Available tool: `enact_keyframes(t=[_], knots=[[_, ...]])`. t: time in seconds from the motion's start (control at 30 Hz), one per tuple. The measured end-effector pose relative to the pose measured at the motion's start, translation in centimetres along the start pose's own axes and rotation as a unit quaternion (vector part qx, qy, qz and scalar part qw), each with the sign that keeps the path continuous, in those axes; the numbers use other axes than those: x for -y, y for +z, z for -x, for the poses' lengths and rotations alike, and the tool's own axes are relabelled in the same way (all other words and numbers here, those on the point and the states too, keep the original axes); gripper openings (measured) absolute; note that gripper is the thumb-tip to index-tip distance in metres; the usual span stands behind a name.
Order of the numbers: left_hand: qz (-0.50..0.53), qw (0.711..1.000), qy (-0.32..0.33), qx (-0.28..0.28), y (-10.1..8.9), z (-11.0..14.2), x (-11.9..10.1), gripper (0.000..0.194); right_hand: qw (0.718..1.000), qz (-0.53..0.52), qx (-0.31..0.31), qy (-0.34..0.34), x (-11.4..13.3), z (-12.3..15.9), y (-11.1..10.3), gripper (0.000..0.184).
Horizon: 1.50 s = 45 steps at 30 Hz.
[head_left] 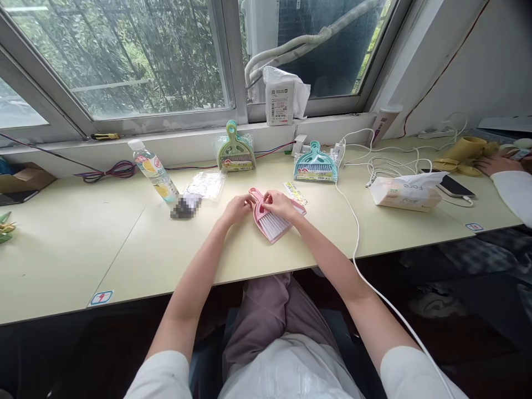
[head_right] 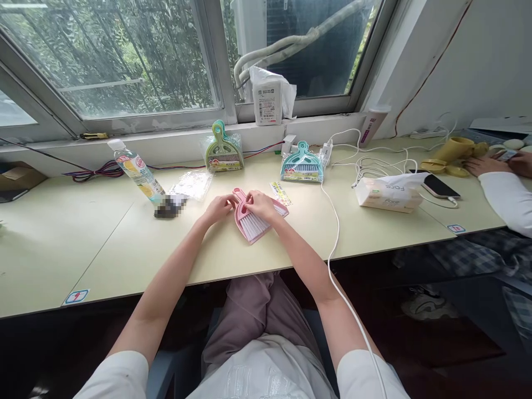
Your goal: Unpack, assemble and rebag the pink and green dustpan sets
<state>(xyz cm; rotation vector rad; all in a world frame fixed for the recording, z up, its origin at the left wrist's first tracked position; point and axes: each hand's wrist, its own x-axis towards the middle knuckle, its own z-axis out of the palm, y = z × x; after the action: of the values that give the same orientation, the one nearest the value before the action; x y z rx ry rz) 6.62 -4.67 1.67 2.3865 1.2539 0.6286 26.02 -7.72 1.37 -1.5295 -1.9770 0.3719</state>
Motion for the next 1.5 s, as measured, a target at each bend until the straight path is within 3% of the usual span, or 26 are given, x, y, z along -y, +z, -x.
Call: enact_keyframes(t=[0.1, 0.17, 0.37, 0.6, 0.73, 1.1, 1.33, 1.5], knots=[[-0.137, 0.981, 0.056, -0.129, 0.0, 0.0, 0.8, 0.051, 0.999, -0.025, 0.014, -0.015, 0.0, -0.1, 0.1, 0.014], [-0.18, 0.968, 0.085, -0.153, 0.2, -0.1, 1.4, 0.063, 0.998, -0.044, 0.032, -0.024, 0.2, -0.1, 0.2, 0.017], [-0.209, 0.956, 0.186, -0.087, 0.9, -0.5, 2.2, 0.053, 0.991, -0.095, 0.067, -0.065, 0.6, -0.1, 0.3, 0.017], [-0.223, 0.946, 0.209, -0.108, 0.9, -0.7, 1.8, 0.024, 0.982, -0.184, 0.052, 0.0, -0.8, -0.8, -0.3, 0.03], [-0.226, 0.942, 0.219, -0.119, 0.8, -0.5, 1.9, 0.026, 0.971, -0.235, 0.031, 0.001, -1.6, -1.2, -0.3, 0.029], [-0.203, 0.94, 0.236, -0.142, 0.7, -0.1, 1.1, 0.035, 0.951, -0.296, 0.091, -0.017, -1.1, -0.7, -2.9, 0.029], [-0.184, 0.948, 0.203, -0.162, 1.0, -0.2, 0.8, 0.035, 0.944, -0.318, 0.082, -0.022, -1.2, -0.8, -2.4, 0.028], [-0.243, 0.923, 0.246, -0.172, 1.0, -0.2, 1.2, 0.035, 0.95, -0.301, 0.078, -0.028, -1.4, -0.9, -1.8, 0.024]])
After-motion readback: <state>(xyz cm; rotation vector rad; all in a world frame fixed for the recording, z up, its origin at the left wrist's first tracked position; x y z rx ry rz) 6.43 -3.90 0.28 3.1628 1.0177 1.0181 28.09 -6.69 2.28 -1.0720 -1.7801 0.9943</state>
